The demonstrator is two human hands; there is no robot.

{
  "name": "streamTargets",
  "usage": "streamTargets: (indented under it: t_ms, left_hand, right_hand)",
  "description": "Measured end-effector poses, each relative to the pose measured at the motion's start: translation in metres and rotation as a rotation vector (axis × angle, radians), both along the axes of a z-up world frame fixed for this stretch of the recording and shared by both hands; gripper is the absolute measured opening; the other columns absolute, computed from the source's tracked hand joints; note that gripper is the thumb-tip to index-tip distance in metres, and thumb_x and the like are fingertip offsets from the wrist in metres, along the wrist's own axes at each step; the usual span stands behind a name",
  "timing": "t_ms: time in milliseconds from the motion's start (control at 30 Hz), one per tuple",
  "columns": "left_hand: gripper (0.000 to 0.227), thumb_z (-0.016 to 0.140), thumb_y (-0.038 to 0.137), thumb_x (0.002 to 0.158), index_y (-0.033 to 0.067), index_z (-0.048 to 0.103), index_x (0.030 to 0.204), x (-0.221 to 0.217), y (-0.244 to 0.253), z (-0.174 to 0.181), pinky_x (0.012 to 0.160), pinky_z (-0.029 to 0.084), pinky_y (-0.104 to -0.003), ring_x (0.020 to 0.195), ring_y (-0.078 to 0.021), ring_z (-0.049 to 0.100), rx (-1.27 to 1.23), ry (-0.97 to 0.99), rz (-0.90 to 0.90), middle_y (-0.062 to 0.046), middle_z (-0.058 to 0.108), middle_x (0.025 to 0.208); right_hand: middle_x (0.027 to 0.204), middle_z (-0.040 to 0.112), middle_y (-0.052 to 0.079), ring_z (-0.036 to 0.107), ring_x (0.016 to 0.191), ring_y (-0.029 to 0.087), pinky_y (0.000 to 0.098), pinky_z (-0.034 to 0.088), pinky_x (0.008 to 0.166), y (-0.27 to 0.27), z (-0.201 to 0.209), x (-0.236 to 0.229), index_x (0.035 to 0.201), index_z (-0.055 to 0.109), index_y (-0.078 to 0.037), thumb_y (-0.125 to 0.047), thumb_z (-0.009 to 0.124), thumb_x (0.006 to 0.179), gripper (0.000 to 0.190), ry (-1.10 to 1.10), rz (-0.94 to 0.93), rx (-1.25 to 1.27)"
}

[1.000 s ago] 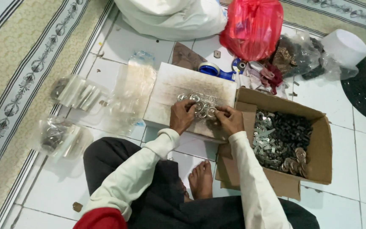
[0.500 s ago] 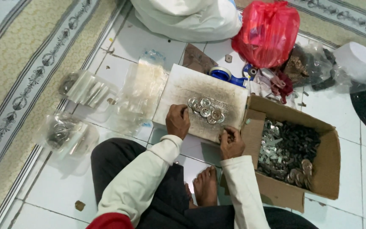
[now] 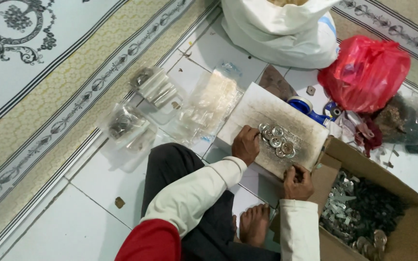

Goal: The person sits on the floor and sorts metal buttons from a cardboard box into small plastic bags. They place the buttons on a white board, arrange them, and then seal the bags using a tape dispenser.

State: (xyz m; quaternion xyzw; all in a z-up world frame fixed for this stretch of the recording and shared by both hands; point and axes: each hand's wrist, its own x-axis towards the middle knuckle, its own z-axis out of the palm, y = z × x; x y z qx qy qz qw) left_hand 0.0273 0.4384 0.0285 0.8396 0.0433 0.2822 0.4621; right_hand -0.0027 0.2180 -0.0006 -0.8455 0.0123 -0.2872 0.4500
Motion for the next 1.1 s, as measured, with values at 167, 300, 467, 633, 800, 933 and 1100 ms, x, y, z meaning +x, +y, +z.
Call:
streamTargets:
  t_ms: [167,300,467,633,800,933,1100]
  left_hand:
    - [0.012,0.063,0.002,0.090,0.0059,0.066,0.100,-0.001,-0.002,0.002,0.075,0.060,-0.042,0.087,-0.0373,0.070,-0.027,0.012,0.014,-0.011,0.058,0.091]
    - [0.012,0.063,0.004,0.090,0.0070,0.066,0.101,-0.003,-0.002,0.004,0.075,0.060,-0.042,0.089,-0.0370,0.070,-0.056,0.022,0.024,-0.010,0.058,0.091]
    - [0.009,0.061,0.010,0.098,0.0065,0.066,0.104,-0.001,-0.001,-0.003,0.073,0.061,-0.041,0.088,-0.0363,0.070,-0.048,0.044,-0.007,-0.010,0.057,0.093]
    - [0.013,0.071,0.011,0.098,-0.0010,0.069,0.097,-0.002,0.001,0.003,0.061,0.052,-0.043,0.075,-0.0338,0.062,-0.161,0.016,0.008,-0.017,0.061,0.094]
    - [0.059,0.078,0.012,0.065,0.0099,0.065,0.123,-0.008,0.019,-0.027,0.095,0.043,-0.049,0.124,-0.0364,0.048,0.381,0.224,-0.099,-0.018,0.053,0.135]
    - [0.033,0.076,0.014,0.075,0.0082,0.066,0.106,0.004,0.038,0.004,0.089,0.047,-0.048,0.108,-0.0360,0.058,0.297,0.431,-0.158,-0.014,0.063,0.113]
    - [0.017,0.052,0.013,0.101,0.0093,0.063,0.114,0.002,0.044,0.043,0.088,0.058,-0.054,0.106,-0.0442,0.071,0.155,0.032,0.002,-0.020,0.068,0.113]
  right_hand:
    - [0.089,0.074,0.012,0.072,0.078,0.026,0.0355,0.055,0.063,0.001,0.005,-0.001,0.107,0.077,-0.011,-0.007,0.078,0.097,0.011,0.017,0.005,-0.024]
    - [0.089,0.074,0.012,0.072,0.080,0.025,0.0334,0.056,0.065,0.004,0.007,-0.004,0.108,0.076,-0.010,-0.007,0.078,0.097,0.011,0.033,0.001,-0.025]
    - [0.090,0.073,0.016,0.072,0.079,0.029,0.0358,0.055,0.066,-0.003,0.002,-0.003,0.108,0.076,-0.005,-0.004,0.079,0.098,0.010,-0.009,0.024,-0.052]
    - [0.095,0.075,0.013,0.068,0.078,0.021,0.0313,0.054,0.066,0.003,0.019,-0.009,0.114,0.076,0.001,-0.008,0.073,0.106,0.012,0.010,0.072,-0.177]
    - [0.106,0.075,0.022,0.072,0.089,0.032,0.0405,0.060,0.077,-0.006,0.005,0.004,0.114,0.075,0.005,-0.010,0.083,0.100,0.022,-0.118,0.150,-0.389]
    - [0.087,0.069,0.022,0.062,0.064,0.026,0.0380,0.057,0.059,0.084,0.056,0.000,0.104,0.071,0.009,0.010,0.074,0.097,0.007,-0.320,0.443,-0.416]
    - [0.096,0.064,0.005,0.059,0.088,0.025,0.0374,0.052,0.080,0.174,0.036,0.006,0.106,0.070,-0.012,-0.014,0.079,0.086,0.022,-0.291,0.564,-0.630]
